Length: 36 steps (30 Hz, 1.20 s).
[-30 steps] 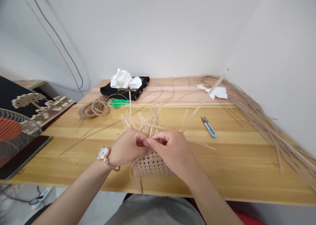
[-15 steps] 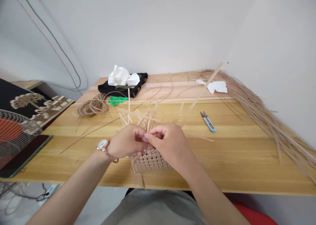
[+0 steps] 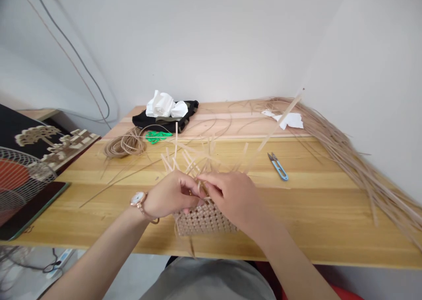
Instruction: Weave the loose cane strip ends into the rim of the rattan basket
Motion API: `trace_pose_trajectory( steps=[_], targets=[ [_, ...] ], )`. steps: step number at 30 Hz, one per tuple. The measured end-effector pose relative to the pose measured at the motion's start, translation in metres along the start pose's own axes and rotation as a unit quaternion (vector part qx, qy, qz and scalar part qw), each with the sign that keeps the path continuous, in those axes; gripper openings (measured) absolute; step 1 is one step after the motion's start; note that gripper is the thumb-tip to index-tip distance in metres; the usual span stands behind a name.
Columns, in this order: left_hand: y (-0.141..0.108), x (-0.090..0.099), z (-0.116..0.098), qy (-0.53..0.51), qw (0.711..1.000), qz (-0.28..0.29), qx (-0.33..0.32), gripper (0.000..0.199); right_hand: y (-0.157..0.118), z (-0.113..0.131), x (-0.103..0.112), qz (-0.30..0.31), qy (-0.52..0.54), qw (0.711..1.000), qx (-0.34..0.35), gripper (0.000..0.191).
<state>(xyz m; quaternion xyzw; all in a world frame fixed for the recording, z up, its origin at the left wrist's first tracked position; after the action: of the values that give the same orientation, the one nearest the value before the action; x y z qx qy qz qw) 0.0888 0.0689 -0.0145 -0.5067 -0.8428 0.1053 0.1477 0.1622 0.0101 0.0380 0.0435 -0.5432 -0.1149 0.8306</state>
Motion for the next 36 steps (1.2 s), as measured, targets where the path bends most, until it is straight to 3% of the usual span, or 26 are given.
trace_pose_trajectory(
  steps=[6, 11, 17, 22, 27, 33, 36],
  targets=[
    [-0.005, 0.002, -0.002, 0.004, 0.998, -0.041, -0.053, 0.009, 0.0, -0.006, -0.005, -0.013, 0.027, 1.0, 0.001, 0.022],
    [-0.015, 0.007, -0.009, 0.077, 0.981, -0.105, -0.143, 0.013, -0.004, -0.005, 0.0, -0.038, 0.003, 0.999, 0.01, 0.008],
    [-0.02, 0.006, -0.011, 0.096, 0.976, -0.107, -0.165, 0.015, -0.014, 0.003, 0.013, -0.099, 0.005, 0.99, 0.097, 0.011],
    [-0.018, 0.006, -0.011, 0.093, 0.977, -0.101, -0.163, 0.015, -0.019, 0.006, 0.013, -0.075, 0.034, 0.981, 0.173, 0.014],
    [-0.017, 0.006, -0.002, 0.069, 0.984, -0.093, -0.136, 0.013, -0.022, -0.003, 0.009, -0.075, 0.039, 0.989, 0.118, 0.02],
    [-0.016, 0.005, 0.002, 0.058, 0.99, -0.082, -0.104, 0.011, -0.032, -0.013, 0.003, -0.12, 0.05, 0.992, -0.008, 0.016],
    [-0.015, 0.005, -0.001, 0.068, 0.989, -0.083, -0.104, 0.009, -0.034, -0.013, -0.003, -0.113, 0.049, 0.992, -0.021, 0.017]
  ],
)
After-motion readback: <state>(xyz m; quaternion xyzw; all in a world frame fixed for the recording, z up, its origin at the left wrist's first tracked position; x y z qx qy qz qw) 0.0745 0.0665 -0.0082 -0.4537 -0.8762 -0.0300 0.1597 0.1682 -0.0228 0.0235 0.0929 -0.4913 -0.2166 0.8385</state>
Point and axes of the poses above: each hand's wrist, its own y-axis towards the middle knuckle, its own x-axis out of the back of the hand, z = x × y, the point moved 9 cm from there along y, towards the middle knuckle, and after that the axes turned 11 degrees about -y, right-handed, at the moved point
